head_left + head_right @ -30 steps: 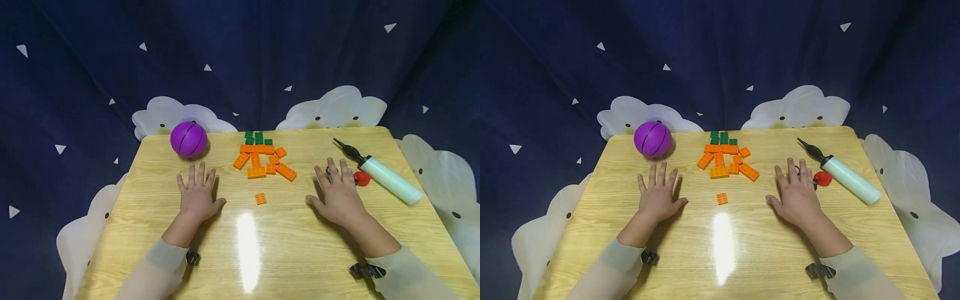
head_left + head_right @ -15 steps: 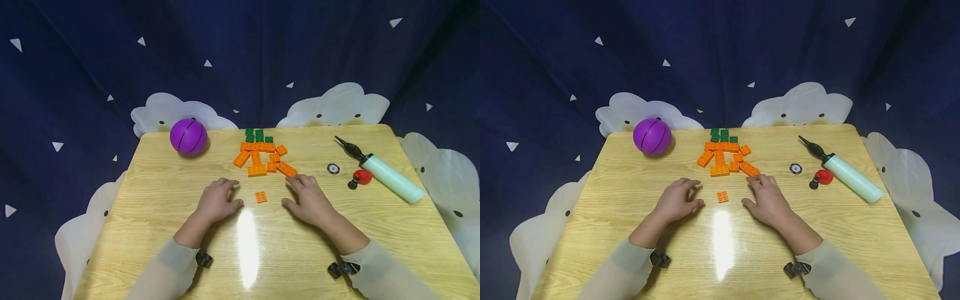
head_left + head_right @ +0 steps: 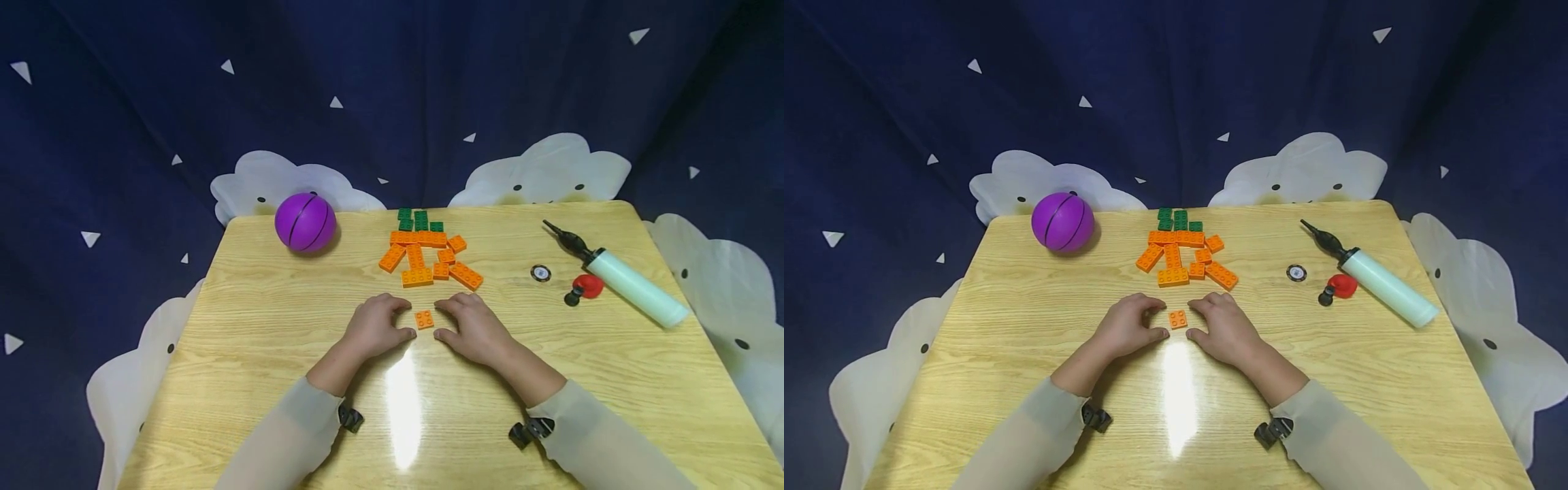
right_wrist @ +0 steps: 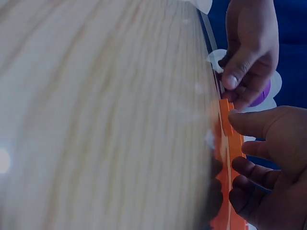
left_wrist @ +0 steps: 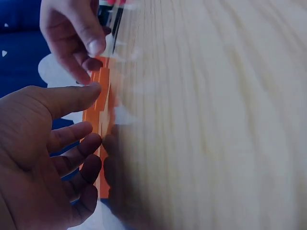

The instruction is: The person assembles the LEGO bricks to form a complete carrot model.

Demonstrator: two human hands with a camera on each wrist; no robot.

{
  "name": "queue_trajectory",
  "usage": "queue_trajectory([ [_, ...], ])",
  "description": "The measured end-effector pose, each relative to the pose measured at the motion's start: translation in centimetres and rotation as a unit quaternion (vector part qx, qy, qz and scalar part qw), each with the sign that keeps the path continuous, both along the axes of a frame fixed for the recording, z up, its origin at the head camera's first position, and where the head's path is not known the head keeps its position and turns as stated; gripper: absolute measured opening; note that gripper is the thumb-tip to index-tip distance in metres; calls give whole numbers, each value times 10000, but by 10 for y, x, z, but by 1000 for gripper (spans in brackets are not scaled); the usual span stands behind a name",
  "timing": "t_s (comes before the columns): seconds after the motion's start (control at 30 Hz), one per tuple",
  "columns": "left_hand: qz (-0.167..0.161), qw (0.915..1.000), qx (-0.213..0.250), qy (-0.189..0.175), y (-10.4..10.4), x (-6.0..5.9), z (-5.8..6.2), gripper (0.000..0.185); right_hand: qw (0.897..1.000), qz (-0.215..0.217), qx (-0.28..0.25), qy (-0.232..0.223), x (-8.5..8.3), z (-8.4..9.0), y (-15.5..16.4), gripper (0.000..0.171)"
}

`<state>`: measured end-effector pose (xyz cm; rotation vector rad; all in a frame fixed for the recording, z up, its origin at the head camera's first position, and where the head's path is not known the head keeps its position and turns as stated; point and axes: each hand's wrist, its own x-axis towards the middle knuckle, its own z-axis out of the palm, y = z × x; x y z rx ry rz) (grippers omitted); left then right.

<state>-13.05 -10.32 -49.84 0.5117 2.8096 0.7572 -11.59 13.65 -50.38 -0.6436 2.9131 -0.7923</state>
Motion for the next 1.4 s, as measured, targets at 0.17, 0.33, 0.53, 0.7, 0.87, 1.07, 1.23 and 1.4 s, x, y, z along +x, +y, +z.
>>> queue_trajectory([
  [0.17,-77,9998,-187,62,8,-2,-2,48,9999,7,128,-21,-2,-1,-9,49],
  [0.33,-170,9992,-349,99,15,-2,1,41,9998,18,195,-7,-3,0,-13,42],
  [0.53,-272,9991,-333,62,21,-3,1,38,9998,-61,190,22,-3,0,-12,34],
  [0.7,-295,9992,-276,16,23,-3,-1,39,9998,-63,159,-53,-2,1,-7,36],
  [0.87,-277,9991,-310,40,24,-3,-2,39,9999,-124,10,-76,-5,4,4,39],
  [1.07,-244,9993,-281,-50,24,-2,-4,39,9989,-395,-240,-78,-12,10,17,40],
  [1.23,-283,9992,-245,-107,23,-4,-2,40,9975,-660,-246,16,-24,13,27,47],
  [1.4,-288,9993,-188,-138,22,-5,-2,41,9955,-943,-88,83,-39,10,35,55],
])
